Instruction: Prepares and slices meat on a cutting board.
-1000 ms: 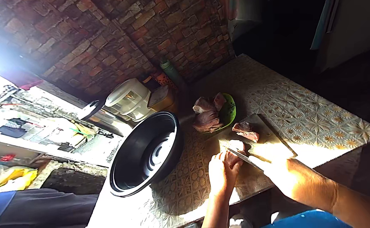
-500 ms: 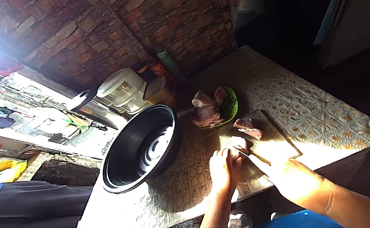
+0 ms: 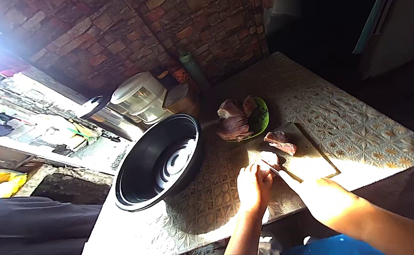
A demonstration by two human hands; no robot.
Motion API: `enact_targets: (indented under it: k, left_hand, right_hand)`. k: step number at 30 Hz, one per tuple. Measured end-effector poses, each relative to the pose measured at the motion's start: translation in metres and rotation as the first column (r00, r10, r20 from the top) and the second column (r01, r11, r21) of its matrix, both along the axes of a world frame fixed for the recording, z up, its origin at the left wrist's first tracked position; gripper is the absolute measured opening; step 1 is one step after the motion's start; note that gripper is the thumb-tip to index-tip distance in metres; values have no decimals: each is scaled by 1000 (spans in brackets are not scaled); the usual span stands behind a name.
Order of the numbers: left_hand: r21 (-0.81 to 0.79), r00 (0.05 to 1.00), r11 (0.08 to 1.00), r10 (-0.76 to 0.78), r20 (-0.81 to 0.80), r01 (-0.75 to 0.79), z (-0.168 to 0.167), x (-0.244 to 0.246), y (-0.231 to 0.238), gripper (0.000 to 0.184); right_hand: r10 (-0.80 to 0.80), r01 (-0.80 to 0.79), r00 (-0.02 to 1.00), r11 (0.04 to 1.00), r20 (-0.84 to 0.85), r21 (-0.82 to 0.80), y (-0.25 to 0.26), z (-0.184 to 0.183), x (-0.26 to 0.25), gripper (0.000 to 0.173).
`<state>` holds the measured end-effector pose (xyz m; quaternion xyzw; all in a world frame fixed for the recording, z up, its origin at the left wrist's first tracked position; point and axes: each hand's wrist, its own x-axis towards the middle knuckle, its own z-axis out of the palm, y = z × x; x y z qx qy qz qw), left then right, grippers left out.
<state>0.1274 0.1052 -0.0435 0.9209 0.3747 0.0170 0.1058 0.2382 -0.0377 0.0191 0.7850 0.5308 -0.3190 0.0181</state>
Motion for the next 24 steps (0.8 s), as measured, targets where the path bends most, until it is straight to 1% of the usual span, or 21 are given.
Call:
enact_targets:
  k: [3,5,7,8,9,11,13,14,15,17,18,21,22,24]
  left_hand:
    - [77,989,994,-85,122,76,-12,-4,6,26]
    - [132,975,985,-132,180,109,-16,-5,9,25]
    - [152,969,982,-142,203,112,-18,-5,9,28]
    - [140,970,984,-141,200,115,-17,-5,9,30]
    - [109,973,987,-133,187,114,-14,-5,9,31]
    - [55,980,994,-98,172,89,-9,-5,8,33]
    - [34,984,999,-43,176,38,-8,-5,7,33]
    - [38,982,999,-22,186,15,-10,-5,5,33]
    - [37,981,999,-7,192,0,-11,-5,4,32]
    - [29,980,1000,3,199,-8,-11,-5,2,30]
    - [39,978,999,-4,208,-4,-11,-6,1,28]
    - [105,960,994,-69,272,41,-16,-6,3,18]
    - [138,951,988,-101,293,63,-19,-6,4,15]
    - [189,937,978,-144,318,86,-23,-5,8,15]
  right_hand:
    - [-1,2,999,1000,41,-6,-19,-7,1,71]
    - [7,-7,999,1000,38,0,-10,-8,2,74]
    - [19,-19,1000,1000,14,17,9,-7,3,74]
    - [31,-31,1000,998,-5,50,20,-9,5,71]
    - [52,-49,998,994,-27,96,32,-10,9,64]
    - [101,-88,993,979,-63,186,53,-14,19,44]
    - [132,-119,989,975,-60,190,62,-13,20,40]
    - [125,-114,991,978,-51,177,60,-15,17,43]
    - [109,-101,993,983,-43,154,52,-17,13,49]
    - [63,-59,997,994,-39,91,31,-17,8,68]
    - [42,-40,998,997,-38,68,18,-17,7,73]
    - [28,-26,999,996,-21,80,-10,-23,8,71]
    - [22,-20,1000,995,-21,95,-12,-26,8,69]
    - [16,-13,999,997,-37,79,3,-23,9,67]
